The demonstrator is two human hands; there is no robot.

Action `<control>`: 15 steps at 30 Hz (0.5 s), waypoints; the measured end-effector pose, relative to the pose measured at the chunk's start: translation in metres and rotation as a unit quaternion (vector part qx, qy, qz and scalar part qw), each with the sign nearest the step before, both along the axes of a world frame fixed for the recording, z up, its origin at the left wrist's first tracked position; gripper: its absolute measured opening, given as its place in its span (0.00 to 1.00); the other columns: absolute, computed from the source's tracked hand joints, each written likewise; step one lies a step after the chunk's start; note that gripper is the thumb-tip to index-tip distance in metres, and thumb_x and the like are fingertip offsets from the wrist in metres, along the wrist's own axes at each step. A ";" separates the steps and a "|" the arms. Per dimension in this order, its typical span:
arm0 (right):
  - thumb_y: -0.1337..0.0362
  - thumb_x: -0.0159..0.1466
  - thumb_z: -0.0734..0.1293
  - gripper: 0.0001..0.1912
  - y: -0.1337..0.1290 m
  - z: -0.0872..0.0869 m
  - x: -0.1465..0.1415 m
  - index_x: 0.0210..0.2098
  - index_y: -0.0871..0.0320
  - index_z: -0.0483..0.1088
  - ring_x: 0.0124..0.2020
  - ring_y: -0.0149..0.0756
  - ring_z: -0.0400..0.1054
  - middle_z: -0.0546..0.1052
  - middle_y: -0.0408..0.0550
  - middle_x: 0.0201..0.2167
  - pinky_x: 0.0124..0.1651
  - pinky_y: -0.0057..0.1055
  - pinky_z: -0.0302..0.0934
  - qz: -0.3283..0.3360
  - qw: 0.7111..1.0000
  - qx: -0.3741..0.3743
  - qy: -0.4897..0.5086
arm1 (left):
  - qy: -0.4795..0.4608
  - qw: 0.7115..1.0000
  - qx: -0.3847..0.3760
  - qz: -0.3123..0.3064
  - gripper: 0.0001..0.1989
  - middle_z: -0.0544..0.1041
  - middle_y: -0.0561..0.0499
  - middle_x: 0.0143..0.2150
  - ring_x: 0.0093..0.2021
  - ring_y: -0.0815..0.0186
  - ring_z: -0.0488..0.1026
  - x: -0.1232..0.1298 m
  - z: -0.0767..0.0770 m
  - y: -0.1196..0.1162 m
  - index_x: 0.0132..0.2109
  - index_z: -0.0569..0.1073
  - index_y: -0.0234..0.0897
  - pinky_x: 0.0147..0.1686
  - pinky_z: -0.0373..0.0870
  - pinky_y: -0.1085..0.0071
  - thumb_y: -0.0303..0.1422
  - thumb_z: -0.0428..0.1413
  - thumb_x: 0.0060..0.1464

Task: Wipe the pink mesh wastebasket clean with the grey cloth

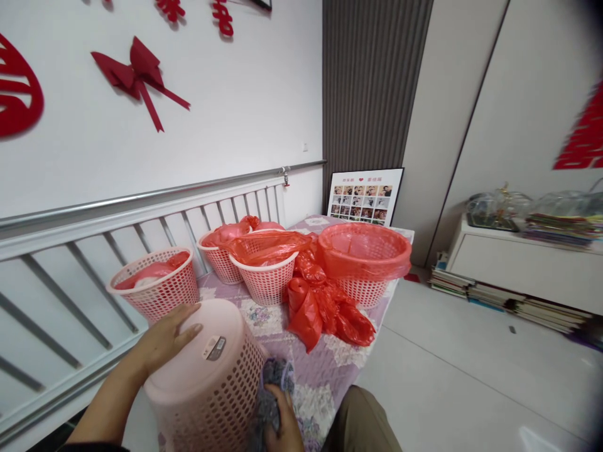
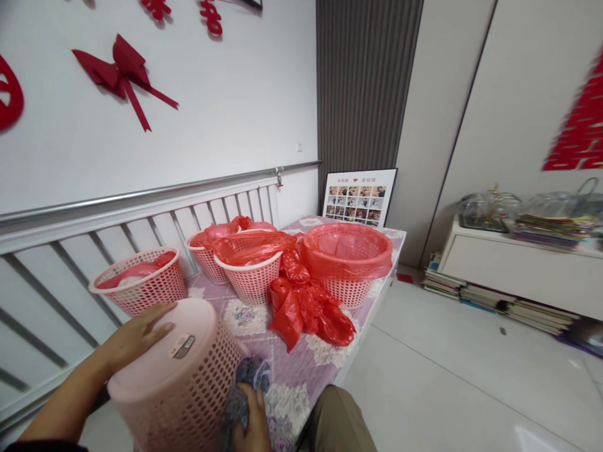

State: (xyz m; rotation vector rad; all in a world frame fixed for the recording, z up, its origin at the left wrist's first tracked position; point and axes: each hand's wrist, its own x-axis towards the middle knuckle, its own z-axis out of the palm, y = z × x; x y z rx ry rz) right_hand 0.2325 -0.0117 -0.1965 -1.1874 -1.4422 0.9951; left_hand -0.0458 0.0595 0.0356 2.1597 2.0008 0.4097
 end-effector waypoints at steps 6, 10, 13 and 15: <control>0.77 0.49 0.60 0.38 0.028 0.076 -0.003 0.58 0.52 0.69 0.59 0.38 0.67 0.73 0.48 0.55 0.65 0.37 0.59 -0.016 0.993 0.080 0.084 | -0.019 0.999 0.013 -0.043 0.36 0.69 0.42 0.66 0.66 0.54 0.65 0.014 0.006 0.005 0.63 0.69 0.35 0.67 0.58 0.56 0.55 0.48 0.58; 0.76 0.51 0.62 0.36 0.037 0.128 0.000 0.59 0.50 0.68 0.60 0.39 0.64 0.71 0.48 0.58 0.66 0.39 0.57 0.047 0.983 0.159 0.073 | -0.022 0.998 0.016 -0.061 0.35 0.70 0.43 0.65 0.65 0.54 0.66 0.019 0.008 0.010 0.63 0.70 0.35 0.67 0.58 0.56 0.54 0.48 0.58; 0.76 0.50 0.61 0.36 0.050 0.124 0.004 0.57 0.51 0.69 0.60 0.40 0.65 0.73 0.48 0.57 0.66 0.40 0.56 0.047 0.986 0.135 0.090 | -0.021 0.997 0.015 -0.067 0.35 0.69 0.42 0.66 0.65 0.54 0.66 0.020 0.010 0.011 0.63 0.69 0.35 0.67 0.59 0.57 0.54 0.48 0.58; 0.75 0.48 0.60 0.35 0.061 0.099 0.007 0.55 0.52 0.72 0.59 0.41 0.67 0.75 0.48 0.54 0.65 0.42 0.57 0.037 0.991 0.072 0.108 | -0.021 0.997 0.016 -0.068 0.35 0.70 0.42 0.65 0.65 0.54 0.67 0.020 0.010 0.011 0.63 0.68 0.34 0.66 0.60 0.56 0.53 0.49 0.58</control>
